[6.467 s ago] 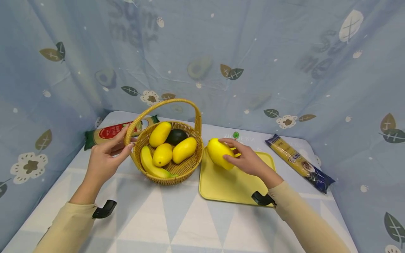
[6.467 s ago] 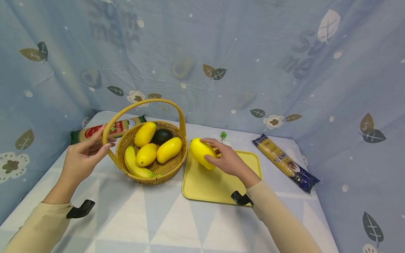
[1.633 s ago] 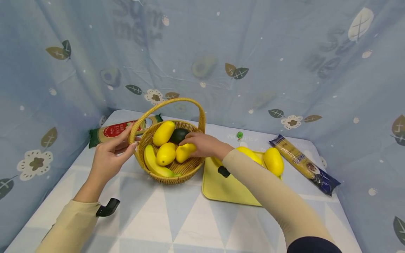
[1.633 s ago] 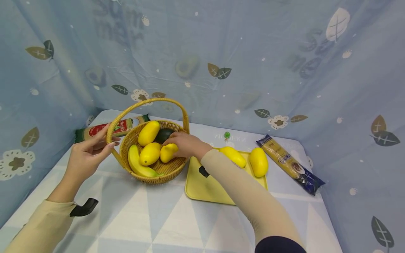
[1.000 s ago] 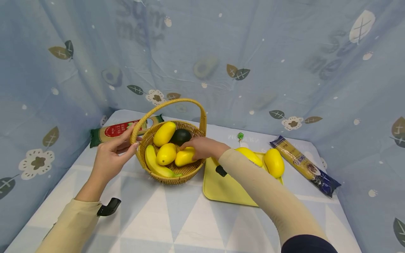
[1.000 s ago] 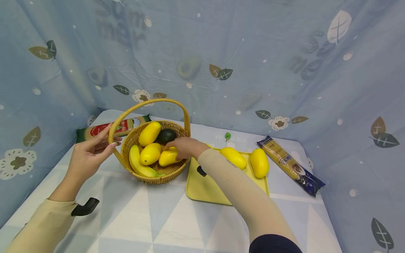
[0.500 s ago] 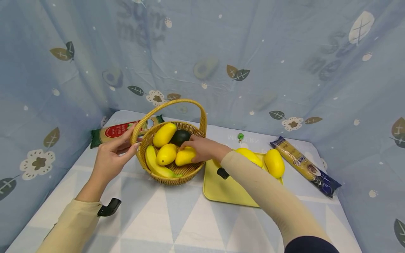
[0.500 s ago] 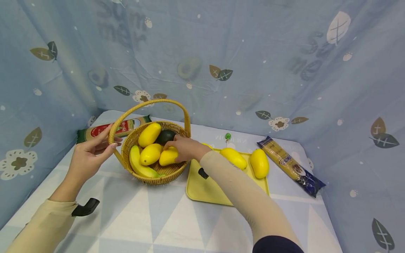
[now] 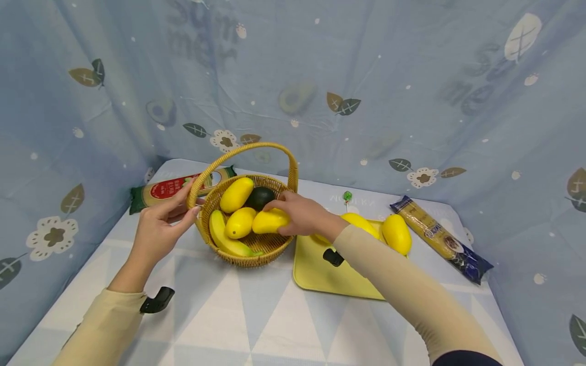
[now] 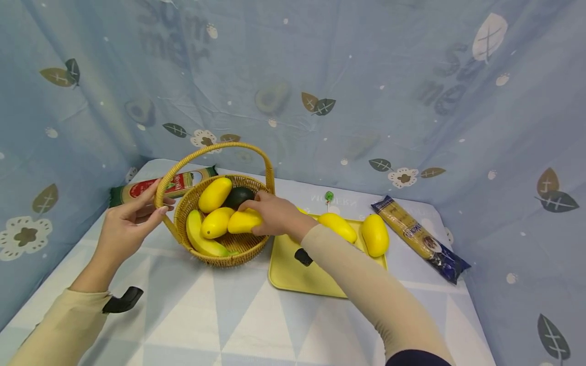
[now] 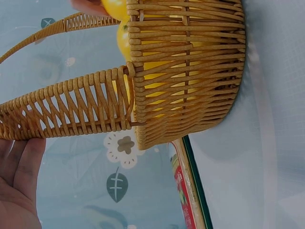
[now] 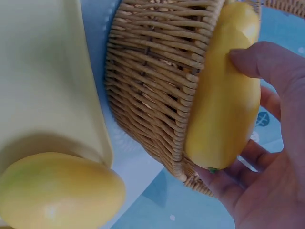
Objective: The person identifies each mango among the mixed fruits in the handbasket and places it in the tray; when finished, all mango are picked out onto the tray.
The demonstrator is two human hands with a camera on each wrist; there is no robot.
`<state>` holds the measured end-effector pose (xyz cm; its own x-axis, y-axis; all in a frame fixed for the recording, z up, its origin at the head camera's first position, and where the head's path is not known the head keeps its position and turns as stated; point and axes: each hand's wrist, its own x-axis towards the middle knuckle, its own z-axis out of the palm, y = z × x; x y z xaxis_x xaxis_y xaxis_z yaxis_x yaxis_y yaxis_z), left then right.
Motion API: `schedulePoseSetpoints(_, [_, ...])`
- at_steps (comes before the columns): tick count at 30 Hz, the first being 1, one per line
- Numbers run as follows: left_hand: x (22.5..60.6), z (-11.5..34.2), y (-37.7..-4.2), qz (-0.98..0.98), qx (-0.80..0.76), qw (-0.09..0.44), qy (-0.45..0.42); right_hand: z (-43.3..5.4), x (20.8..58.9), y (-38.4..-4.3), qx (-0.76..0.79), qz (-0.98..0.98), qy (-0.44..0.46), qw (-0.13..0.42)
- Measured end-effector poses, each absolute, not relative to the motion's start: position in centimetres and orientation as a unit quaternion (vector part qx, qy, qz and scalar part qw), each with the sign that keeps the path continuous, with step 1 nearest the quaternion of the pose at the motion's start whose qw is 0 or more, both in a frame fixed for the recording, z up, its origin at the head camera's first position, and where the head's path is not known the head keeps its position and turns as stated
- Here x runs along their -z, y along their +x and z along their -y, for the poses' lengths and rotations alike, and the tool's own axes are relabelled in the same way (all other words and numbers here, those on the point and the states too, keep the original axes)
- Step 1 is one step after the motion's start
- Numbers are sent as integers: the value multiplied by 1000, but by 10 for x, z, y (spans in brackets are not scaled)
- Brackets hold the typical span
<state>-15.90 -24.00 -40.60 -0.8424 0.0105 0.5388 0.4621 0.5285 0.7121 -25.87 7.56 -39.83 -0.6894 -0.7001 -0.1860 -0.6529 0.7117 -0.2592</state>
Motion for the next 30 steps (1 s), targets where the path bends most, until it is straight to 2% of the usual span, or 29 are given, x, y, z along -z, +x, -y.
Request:
schedulePoseSetpoints(13, [407,241,-159,840,465,244,-138,-106,390,-232,153,-928,-330,84])
schedulePoseSetpoints(30, [406,240,-159,837,470,242,-142,-168,399,-187,223,-942,-243,63])
